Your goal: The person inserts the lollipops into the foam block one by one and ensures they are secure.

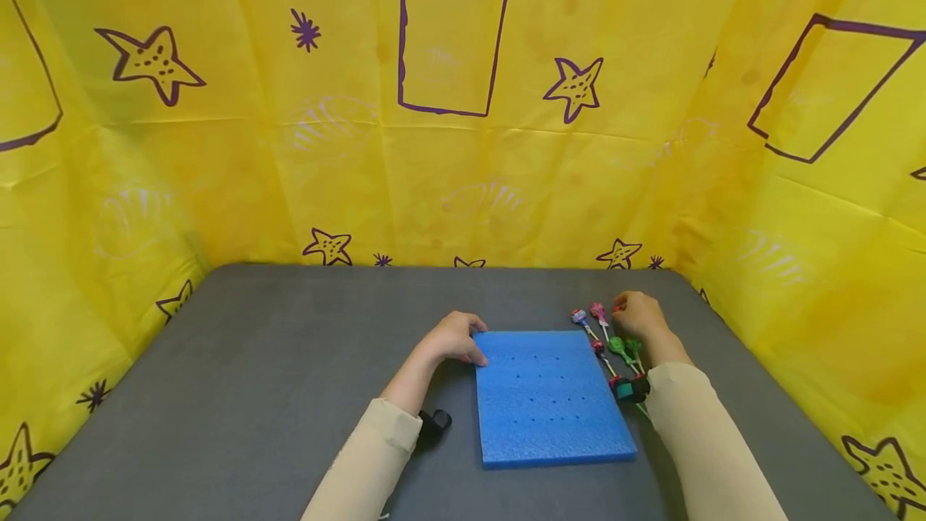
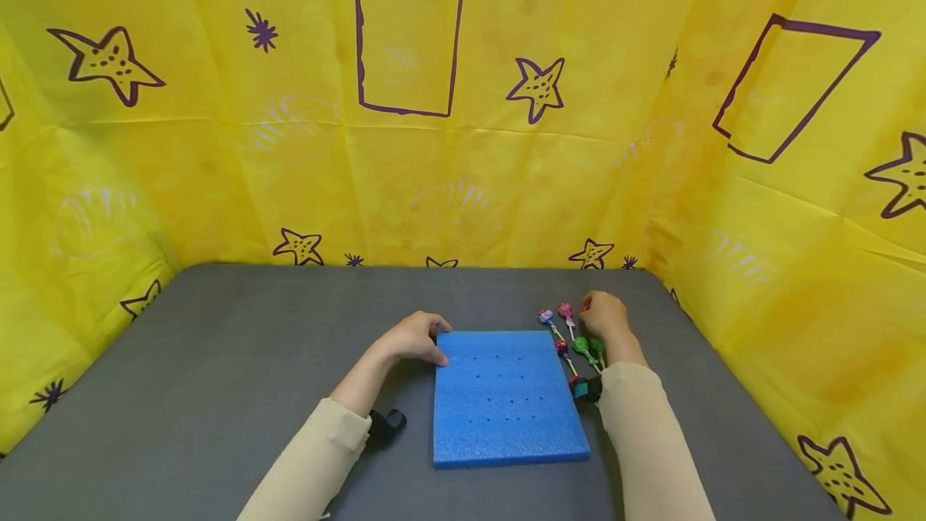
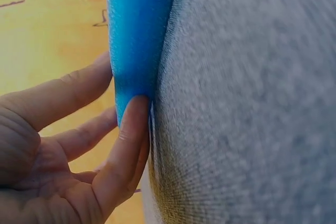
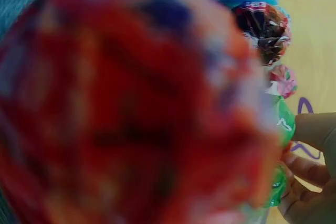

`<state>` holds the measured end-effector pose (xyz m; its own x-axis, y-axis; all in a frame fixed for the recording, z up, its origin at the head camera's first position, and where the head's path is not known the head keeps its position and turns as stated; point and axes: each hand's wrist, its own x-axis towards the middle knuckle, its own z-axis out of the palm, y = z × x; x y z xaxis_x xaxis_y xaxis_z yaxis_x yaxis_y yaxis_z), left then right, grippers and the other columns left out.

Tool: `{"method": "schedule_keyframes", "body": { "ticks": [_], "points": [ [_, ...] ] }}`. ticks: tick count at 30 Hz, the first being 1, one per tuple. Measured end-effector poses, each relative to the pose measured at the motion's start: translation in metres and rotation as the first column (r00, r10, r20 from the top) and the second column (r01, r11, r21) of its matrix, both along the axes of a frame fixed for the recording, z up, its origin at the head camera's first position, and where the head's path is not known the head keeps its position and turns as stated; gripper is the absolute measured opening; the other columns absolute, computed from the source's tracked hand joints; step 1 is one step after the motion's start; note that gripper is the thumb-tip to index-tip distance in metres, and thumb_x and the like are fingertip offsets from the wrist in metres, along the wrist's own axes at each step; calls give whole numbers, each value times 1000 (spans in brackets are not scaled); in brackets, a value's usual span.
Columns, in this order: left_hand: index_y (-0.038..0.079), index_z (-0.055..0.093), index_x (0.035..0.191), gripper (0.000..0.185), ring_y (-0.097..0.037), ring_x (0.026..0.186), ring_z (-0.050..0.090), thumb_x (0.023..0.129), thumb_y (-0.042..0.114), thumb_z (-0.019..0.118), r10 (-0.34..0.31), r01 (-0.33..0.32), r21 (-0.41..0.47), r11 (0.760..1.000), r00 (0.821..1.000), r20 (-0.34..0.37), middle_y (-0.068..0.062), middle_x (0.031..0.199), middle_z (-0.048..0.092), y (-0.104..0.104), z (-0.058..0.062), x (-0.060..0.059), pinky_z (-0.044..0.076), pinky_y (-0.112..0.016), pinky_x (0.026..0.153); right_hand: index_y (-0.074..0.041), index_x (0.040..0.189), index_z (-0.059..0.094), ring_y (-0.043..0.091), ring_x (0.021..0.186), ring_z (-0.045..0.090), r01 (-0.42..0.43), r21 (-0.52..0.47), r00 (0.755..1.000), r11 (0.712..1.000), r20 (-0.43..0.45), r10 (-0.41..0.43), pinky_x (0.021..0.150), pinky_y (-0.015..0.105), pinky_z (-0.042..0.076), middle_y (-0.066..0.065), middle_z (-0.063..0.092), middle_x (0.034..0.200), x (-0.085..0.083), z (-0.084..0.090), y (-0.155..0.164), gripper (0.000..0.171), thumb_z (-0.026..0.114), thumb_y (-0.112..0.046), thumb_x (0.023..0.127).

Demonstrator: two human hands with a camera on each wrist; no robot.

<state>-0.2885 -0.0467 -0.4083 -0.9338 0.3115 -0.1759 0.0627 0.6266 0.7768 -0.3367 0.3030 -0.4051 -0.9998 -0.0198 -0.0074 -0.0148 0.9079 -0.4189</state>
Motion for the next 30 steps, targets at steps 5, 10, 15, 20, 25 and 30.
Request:
{"method": "schedule_keyframes", "body": {
  "ticks": [5, 10, 15, 20, 25, 30],
  "points": [
    [2, 66, 122, 54, -14, 67, 64, 72, 5, 86, 1, -1, -4, 1000, 1000, -5, -21, 115, 63, 1, -2, 0, 57, -27, 67, 12, 115, 63, 42, 97, 58, -8, 20, 1000, 1000, -2, 8, 88, 54, 50, 31, 64, 111, -3, -6, 3, 32, 60, -7, 90],
    [0, 65, 122, 53, -13, 66, 64, 74, 6, 85, -14, 14, -14, 1000, 1000, -2, -20, 113, 63, 0, 1, 2, 55, -25, 65, 10, 114, 64, 40, 95, 58, 19, 4, 1000, 1000, -12, -19, 87, 54, 51, 30, 65, 109, -5, -9, 5, 31, 61, -7, 89],
    [0, 65, 122, 52, -12, 66, 63, 75, 7, 85, -11, 11, -11, 1000, 1000, 3, -20, 115, 63, -2, 2, 2, 52, -23, 64, 9, 113, 65, 41, 93, 60, 44, -41, 992, 998, -116, -48, 86, 54, 52, 30, 67, 106, -6, -4, 2, 31, 60, -9, 89],
    [2, 66, 123, 54, -17, 80, 63, 74, 10, 86, -9, 9, -28, 1000, 1000, -23, -20, 120, 64, -4, -2, -1, 53, -27, 69, 5, 119, 64, 43, 98, 63, 42, -102, 966, 994, -250, -66, 87, 54, 51, 28, 69, 111, -5, 8, -7, 31, 60, -12, 94],
    [4, 68, 122, 52, -25, 101, 58, 74, 12, 87, -4, 1, -63, 998, 999, -49, -19, 123, 63, -5, 0, 2, 55, -38, 85, -1, 124, 65, 41, 103, 66, -10, -185, 950, 983, -308, -49, 86, 51, 53, 24, 70, 115, -1, 23, -24, 33, 62, -18, 97],
    [2, 68, 120, 50, -28, 106, 58, 74, 11, 86, -6, 1, -76, 997, 998, -58, -20, 124, 64, 0, 0, 2, 53, -44, 94, -8, 128, 64, 38, 107, 66, -72, -247, 951, 966, -310, -9, 86, 49, 55, 20, 70, 118, 12, 35, -41, 34, 63, -23, 97]
  ]
}}
